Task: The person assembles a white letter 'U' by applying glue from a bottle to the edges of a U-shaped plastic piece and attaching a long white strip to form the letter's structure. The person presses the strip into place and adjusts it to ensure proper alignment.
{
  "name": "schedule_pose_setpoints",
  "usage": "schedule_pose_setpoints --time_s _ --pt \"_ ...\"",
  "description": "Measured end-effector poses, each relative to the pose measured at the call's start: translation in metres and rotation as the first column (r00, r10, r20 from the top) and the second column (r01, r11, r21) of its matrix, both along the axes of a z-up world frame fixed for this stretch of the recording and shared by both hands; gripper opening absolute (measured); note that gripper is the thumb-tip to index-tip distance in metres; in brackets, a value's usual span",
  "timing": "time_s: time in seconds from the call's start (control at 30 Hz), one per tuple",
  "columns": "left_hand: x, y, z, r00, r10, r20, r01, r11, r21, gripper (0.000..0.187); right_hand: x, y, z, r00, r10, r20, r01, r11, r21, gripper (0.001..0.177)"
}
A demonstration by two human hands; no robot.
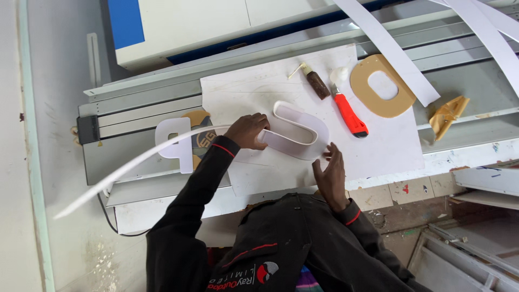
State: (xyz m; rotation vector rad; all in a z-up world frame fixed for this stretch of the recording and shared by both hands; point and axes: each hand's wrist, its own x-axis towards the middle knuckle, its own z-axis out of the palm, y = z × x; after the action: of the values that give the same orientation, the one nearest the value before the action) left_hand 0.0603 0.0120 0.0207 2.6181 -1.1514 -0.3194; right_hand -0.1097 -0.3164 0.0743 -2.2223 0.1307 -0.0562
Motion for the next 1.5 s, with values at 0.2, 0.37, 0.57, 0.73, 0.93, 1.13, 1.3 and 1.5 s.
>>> schedule_pose_setpoints --time_s 0.2,0.37,0.57,0.73,0.93,1.13,1.3,1.5 --pt "0.001 -0.001 0.011 0.999 -0.034 0.003 0.033 0.998 0.049 0.056 0.030 -0.019 -0.001 0.994 0.041 -0.104 -0.067 0.965 -0.255 0.036" --pt "0.001 -0.001 0.015 0.999 -0.015 -0.047 0.017 0.999 0.040 0.055 0.089 0.032 0.011 0.943 0.295 0.153 -0.237 0.920 -0.311 0.023" --pt "0.004 -0.003 -0.012 0.995 0.064 -0.074 -0.060 0.997 0.056 0.033 0.125 0.074 -0.017 0.839 0.544 0.018 -0.449 0.710 -0.542 0.026" --pt "-0.003 -0.003 -0.012 0.996 0.051 0.068 -0.056 0.996 0.074 0.022 0.122 0.086 -0.005 0.855 0.517 -0.051 -0.490 0.770 -0.409 0.024" --pt "-0.001 0.000 0.012 0.994 0.049 0.099 -0.061 0.991 0.122 0.017 0.128 0.091 -0.018 0.852 0.508 -0.125 -0.505 0.738 -0.448 0.018" --pt "0.003 0.006 0.003 0.994 0.107 -0.004 -0.106 0.989 0.100 0.037 0.128 0.082 -0.048 0.831 0.527 -0.177 -0.540 0.691 -0.481 0.026" --pt "-0.003 0.006 -0.010 0.997 0.065 -0.049 -0.058 0.990 0.127 0.040 0.134 0.085 -0.044 0.810 0.528 -0.255 -0.580 0.659 -0.478 0.037" --pt "-0.003 0.002 -0.002 0.996 0.086 -0.019 -0.083 0.991 0.107 0.029 0.140 0.092 -0.032 0.819 0.512 -0.259 -0.567 0.654 -0.501 0.037"
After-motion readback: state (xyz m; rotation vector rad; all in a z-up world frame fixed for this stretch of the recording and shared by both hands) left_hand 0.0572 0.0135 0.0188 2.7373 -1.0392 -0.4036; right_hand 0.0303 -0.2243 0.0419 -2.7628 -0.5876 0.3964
